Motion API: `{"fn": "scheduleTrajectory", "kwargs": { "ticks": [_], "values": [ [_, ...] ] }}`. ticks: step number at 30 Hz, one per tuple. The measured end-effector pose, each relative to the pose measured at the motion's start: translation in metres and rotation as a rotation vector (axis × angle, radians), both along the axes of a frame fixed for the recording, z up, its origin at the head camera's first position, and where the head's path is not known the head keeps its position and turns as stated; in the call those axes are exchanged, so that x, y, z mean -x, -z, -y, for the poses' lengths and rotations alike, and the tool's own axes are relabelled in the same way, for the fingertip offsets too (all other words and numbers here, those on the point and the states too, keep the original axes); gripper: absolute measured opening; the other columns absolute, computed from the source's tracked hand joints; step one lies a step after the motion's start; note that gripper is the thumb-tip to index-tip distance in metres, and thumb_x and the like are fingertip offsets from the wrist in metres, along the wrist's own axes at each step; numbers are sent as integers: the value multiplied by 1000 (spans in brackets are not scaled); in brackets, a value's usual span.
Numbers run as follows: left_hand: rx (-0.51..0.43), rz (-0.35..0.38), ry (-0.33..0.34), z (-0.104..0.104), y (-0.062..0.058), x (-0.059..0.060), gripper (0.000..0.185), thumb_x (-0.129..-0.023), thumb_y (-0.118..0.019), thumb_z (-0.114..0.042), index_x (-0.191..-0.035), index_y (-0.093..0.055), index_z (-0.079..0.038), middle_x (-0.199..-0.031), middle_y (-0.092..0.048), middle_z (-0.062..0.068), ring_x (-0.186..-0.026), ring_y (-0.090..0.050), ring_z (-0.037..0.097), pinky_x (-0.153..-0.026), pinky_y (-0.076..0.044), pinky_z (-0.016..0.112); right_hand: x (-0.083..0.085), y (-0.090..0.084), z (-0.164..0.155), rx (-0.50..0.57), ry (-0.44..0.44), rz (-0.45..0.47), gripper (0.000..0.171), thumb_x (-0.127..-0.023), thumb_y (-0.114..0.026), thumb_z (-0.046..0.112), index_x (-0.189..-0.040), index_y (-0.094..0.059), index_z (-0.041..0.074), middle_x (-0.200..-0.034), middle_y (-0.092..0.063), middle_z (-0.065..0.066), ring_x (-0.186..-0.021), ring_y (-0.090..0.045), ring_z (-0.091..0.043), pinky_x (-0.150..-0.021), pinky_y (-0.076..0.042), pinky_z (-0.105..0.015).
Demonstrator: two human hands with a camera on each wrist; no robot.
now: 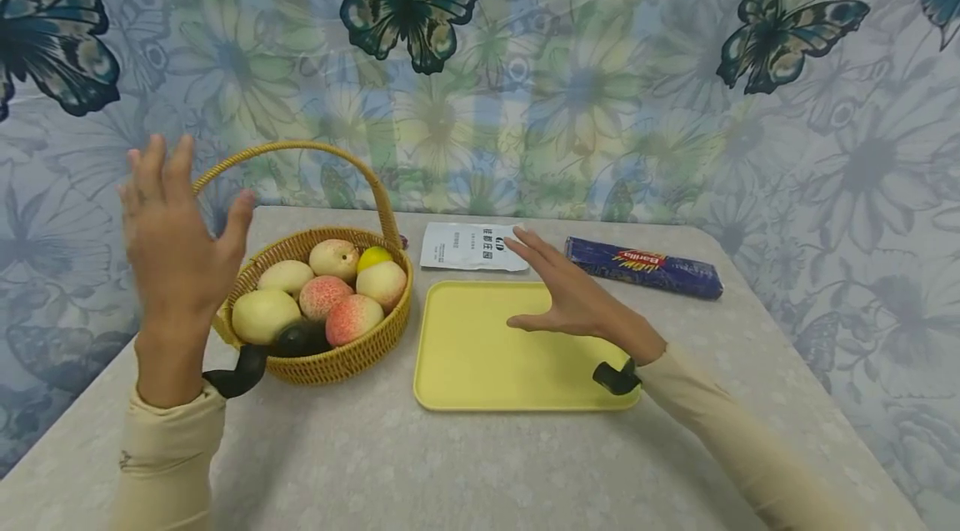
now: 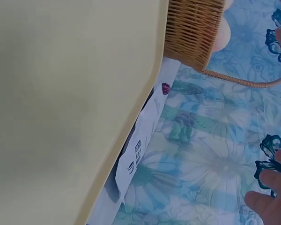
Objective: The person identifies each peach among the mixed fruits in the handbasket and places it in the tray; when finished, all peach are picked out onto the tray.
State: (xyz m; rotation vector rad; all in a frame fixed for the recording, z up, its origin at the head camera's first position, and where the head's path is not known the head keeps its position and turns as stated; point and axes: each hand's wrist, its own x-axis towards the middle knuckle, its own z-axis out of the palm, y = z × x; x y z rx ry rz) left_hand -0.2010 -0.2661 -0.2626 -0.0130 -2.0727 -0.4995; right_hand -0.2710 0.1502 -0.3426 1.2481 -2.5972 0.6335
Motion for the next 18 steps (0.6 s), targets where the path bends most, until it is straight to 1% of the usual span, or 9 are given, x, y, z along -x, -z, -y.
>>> {"fn": "scheduleTrajectory", "kwargs": {
  "ticks": [2, 4, 6, 9, 10, 12, 14, 16, 18],
  "values": [
    [-86, 13, -36, 9, -1, 0, 61, -93, -61, -31, -147, -38, -12, -151, -35, 16, -142, -28, 35, -112, -21, 56, 2, -2, 6, 23, -14, 52, 99, -79, -70, 57, -155, -14, 27, -161, -9, 0, -147, -14, -24, -104, -32, -59],
    [-145, 19, -67, 16, -1, 0, 57, -94, -59, -31, -146, -41, -14, -145, -43, 16, -134, -40, 37, -106, -30, 58, 3, -3, 11, 42, -29, 90, 98, -80, -70, 56, -154, -14, 27, -161, -9, 3, -147, -15, -25, -103, -33, -60],
    [-171, 10, -88, 21, 0, 1, 53, -95, -58, -33, -143, -46, -15, -140, -49, 16, -125, -49, 40, -99, -35, 61, 5, -4, 17, 57, -41, 114, 97, -80, -71, 54, -154, -15, 26, -160, -9, 4, -146, -17, -26, -102, -34, -59],
    [-187, 12, -108, 27, 4, 3, 50, -95, -57, -36, -141, -49, -19, -134, -56, 14, -115, -57, 42, -93, -40, 60, 9, -4, 24, 78, -52, 121, 96, -80, -72, 52, -154, -16, 27, -160, -11, 3, -145, -20, -26, -103, -34, -58],
    [-194, 18, -116, 29, 5, 3, 49, -95, -57, -37, -140, -50, -20, -133, -58, 12, -113, -59, 40, -94, -44, 55, 10, -3, 27, 82, -54, 122, 96, -80, -72, 52, -154, -16, 28, -160, -12, 2, -145, -21, -26, -103, -34, -57],
    [-220, 32, -123, 33, 7, 3, 46, -95, -56, -40, -139, -52, -25, -129, -61, 8, -108, -63, 36, -93, -49, 38, 13, -3, 33, 89, -59, 128, 95, -80, -72, 52, -154, -16, 29, -159, -14, 1, -145, -21, -24, -105, -33, -56],
    [-245, 32, -120, 38, 9, 3, 43, -94, -56, -42, -135, -55, -29, -123, -65, 7, -100, -67, 8, -85, -49, 18, 15, -2, 39, 100, -68, 143, 94, -80, -72, 51, -153, -17, 29, -159, -16, -1, -145, -21, -23, -105, -33, -56],
    [-278, 37, -101, 43, 10, 3, 40, -94, -57, -43, -132, -59, -30, -118, -67, 9, -85, -60, -15, -75, -41, 4, 18, -3, 46, 106, -78, 160, 94, -80, -72, 51, -153, -18, 29, -159, -17, -2, -145, -22, -22, -105, -33, -56],
    [-302, 47, -59, 47, 11, 4, 38, -94, -58, -41, -129, -62, -27, -111, -69, 15, -70, -48, -27, -65, -36, 2, 20, -4, 53, 111, -83, 175, 93, -80, -73, 50, -153, -19, 28, -158, -18, -2, -144, -23, -21, -105, -33, -55]
  ]
}}
